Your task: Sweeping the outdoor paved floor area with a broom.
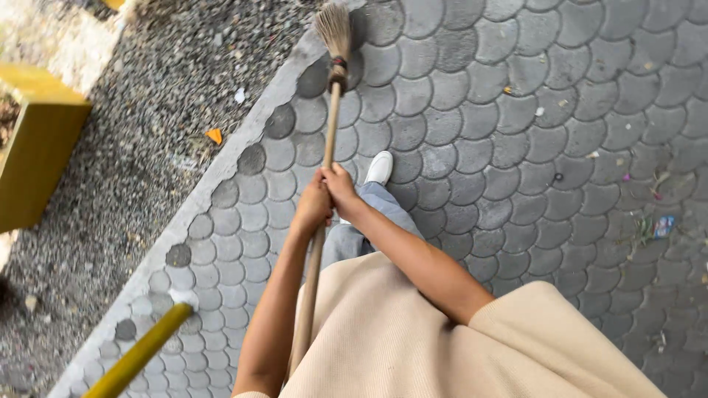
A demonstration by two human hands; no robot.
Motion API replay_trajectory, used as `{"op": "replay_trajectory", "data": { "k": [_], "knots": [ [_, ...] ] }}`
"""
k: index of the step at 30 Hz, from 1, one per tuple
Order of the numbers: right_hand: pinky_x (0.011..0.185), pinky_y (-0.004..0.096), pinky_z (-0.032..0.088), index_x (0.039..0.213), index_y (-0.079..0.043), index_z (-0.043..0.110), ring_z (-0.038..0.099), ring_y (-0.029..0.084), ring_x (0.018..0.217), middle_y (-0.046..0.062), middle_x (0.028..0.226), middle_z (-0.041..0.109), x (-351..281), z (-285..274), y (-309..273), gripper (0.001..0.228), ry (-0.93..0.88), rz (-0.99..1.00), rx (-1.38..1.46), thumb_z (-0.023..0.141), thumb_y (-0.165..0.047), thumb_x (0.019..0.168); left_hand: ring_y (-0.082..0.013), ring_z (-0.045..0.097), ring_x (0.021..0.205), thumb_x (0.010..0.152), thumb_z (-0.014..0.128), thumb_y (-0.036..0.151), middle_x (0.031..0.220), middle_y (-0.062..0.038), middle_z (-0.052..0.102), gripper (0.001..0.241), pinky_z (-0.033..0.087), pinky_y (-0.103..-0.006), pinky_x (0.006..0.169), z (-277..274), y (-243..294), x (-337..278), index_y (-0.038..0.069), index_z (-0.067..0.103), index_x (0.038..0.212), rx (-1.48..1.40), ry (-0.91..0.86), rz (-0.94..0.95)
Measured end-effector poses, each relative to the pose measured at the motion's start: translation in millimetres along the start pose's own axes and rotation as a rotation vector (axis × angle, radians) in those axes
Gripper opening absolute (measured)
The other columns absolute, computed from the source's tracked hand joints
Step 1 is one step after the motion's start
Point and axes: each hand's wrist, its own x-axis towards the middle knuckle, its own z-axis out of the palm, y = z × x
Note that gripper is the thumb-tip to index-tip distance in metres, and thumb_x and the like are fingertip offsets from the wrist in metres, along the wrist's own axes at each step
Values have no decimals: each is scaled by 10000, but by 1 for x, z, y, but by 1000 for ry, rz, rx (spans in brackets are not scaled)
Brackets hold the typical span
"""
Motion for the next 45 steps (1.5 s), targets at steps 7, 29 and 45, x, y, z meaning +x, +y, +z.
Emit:
{"op": "replay_trajectory", "data": {
  "k": [7,29,45],
  "knots": [
    [984,506,523,1468,-184,515,647,385,1180,169,1309,678,-14,-122,9,594,350,-89,-99,580,-422,927,-295,579,704,1068,287,222,941,-178,611,464,542,-506,549,58,13,0,146,450,1496,67,-223,80],
    [927,535,527,1229,-96,587,655,405,1167,191,1222,705,35,-111,-9,381,384,-48,-32,507,-394,1005,-189,461,381,1093,386,329,650,-111,537,383,400,-364,240,82,11,124,307,469,1467,-29,-282,27],
    [1111,451,462,1626,-224,269,512,306,1381,170,1527,511,84,59,-221,765,42,-152,22,529,-488,956,-257,461,384,1107,434,378,613,-168,468,476,413,-504,179,-129,95,227,389,298,1563,-143,-174,-23]
  ]
}}
